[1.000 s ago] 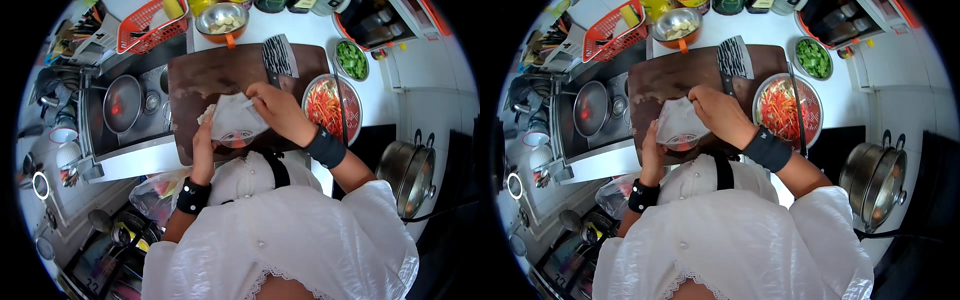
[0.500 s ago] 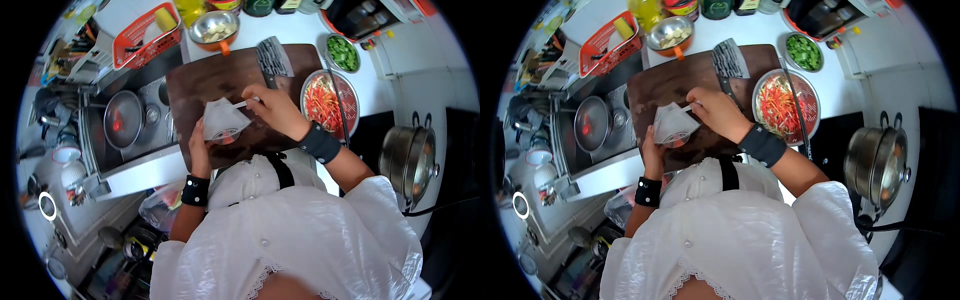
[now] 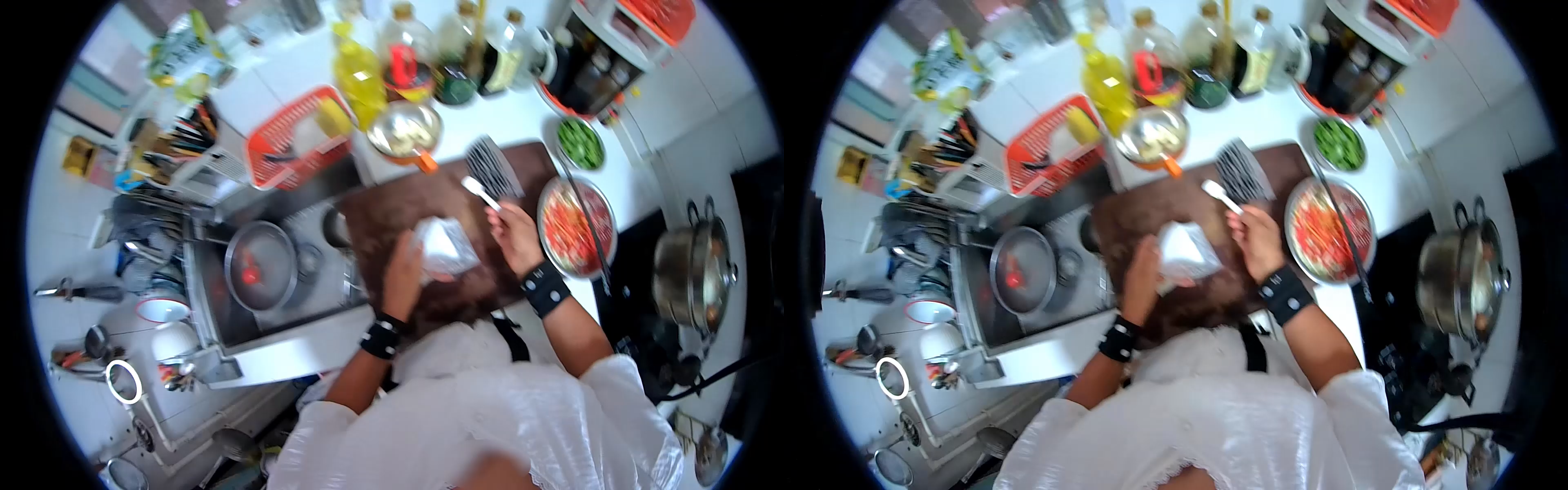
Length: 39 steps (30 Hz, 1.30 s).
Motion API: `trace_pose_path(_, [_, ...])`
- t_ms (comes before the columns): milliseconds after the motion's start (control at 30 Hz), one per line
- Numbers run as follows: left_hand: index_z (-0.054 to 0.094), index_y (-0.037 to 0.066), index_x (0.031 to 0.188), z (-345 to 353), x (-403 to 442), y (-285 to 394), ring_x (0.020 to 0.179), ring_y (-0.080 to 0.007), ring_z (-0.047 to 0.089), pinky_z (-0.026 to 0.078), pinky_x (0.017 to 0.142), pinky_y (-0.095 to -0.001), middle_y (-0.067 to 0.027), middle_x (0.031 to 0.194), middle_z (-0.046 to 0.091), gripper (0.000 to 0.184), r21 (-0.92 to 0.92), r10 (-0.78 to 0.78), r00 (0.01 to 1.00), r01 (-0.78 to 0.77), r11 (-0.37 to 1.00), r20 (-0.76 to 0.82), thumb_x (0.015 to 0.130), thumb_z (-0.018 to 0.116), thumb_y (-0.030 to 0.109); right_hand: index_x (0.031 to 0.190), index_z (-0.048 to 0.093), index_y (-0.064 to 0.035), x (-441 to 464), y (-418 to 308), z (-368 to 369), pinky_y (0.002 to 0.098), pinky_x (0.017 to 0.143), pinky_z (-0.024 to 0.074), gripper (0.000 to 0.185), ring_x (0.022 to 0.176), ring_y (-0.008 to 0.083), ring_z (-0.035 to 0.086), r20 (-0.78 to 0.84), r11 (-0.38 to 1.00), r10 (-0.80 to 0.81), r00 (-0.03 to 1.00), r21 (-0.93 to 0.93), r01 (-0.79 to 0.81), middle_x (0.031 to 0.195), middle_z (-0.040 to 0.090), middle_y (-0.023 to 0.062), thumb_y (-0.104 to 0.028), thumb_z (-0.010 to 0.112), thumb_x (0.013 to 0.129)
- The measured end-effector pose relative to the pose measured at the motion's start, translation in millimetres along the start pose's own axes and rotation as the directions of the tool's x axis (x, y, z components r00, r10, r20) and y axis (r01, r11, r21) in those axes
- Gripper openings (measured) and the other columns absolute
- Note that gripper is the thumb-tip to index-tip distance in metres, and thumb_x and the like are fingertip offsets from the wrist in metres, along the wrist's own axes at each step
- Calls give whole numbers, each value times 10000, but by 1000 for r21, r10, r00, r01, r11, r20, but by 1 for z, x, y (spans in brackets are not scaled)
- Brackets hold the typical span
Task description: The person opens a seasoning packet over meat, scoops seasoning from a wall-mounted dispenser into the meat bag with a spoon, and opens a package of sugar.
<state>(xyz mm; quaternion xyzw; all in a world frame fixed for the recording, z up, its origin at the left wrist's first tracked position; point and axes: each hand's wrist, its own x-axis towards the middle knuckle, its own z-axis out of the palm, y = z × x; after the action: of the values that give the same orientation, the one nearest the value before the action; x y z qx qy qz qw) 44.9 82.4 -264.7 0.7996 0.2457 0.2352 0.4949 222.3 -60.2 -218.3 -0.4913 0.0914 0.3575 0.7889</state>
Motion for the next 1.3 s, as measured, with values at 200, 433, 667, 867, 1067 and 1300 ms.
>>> trace_pose_path(200, [600,83,902,-19,22,33,796,-348,576,450,715,-455,-166,893,601,286,396,-134,966,37,917,220,884,431,313,866,560,-54,32,5,13,167,498,416,95,586,60,551,-71,963,18,997,-268,-37,728,615,22,-72,467,878])
trace_pose_path(433, [583,32,920,-112,101,45,875,-320,548,448,773,-386,-141,914,579,195,412,318,947,-274,869,-42,815,563,195,981,545,-51,64,25,-3,154,454,402,137,592,68,565,-182,872,88,979,-461,-164,742,611,28,-82,447,890])
trace_pose_path(667, [569,-1,1019,-293,256,79,1004,-342,512,400,885,-380,-189,1050,560,305,648,492,802,-180,740,-339,785,597,193,1131,506,25,62,31,-17,260,498,466,310,501,159,595,-27,491,-186,982,-869,69,781,591,112,-56,484,832])
trace_pose_path(867, [540,1,1090,-378,339,80,1071,-342,480,385,918,-382,-196,1143,505,383,726,552,689,-54,685,-470,780,605,216,1088,518,19,28,11,0,364,618,505,293,629,266,643,211,7,-304,929,-975,224,914,599,200,-61,487,808])
trace_pose_path(1067, [436,31,1235,-418,394,76,1184,-350,402,357,967,-384,-200,1300,399,479,802,635,645,-58,595,-425,778,556,114,1022,565,-10,-3,-12,8,387,795,471,263,908,320,594,201,35,-400,894,-972,234,957,616,180,-87,548,771])
trace_pose_path(1300, [336,61,1304,-433,427,57,1119,-350,445,391,926,-382,-178,1234,441,619,778,579,707,-64,624,-406,738,587,64,982,569,13,-24,-18,6,271,689,482,165,771,174,624,24,431,-344,939,-884,180,817,638,128,-21,504,834])
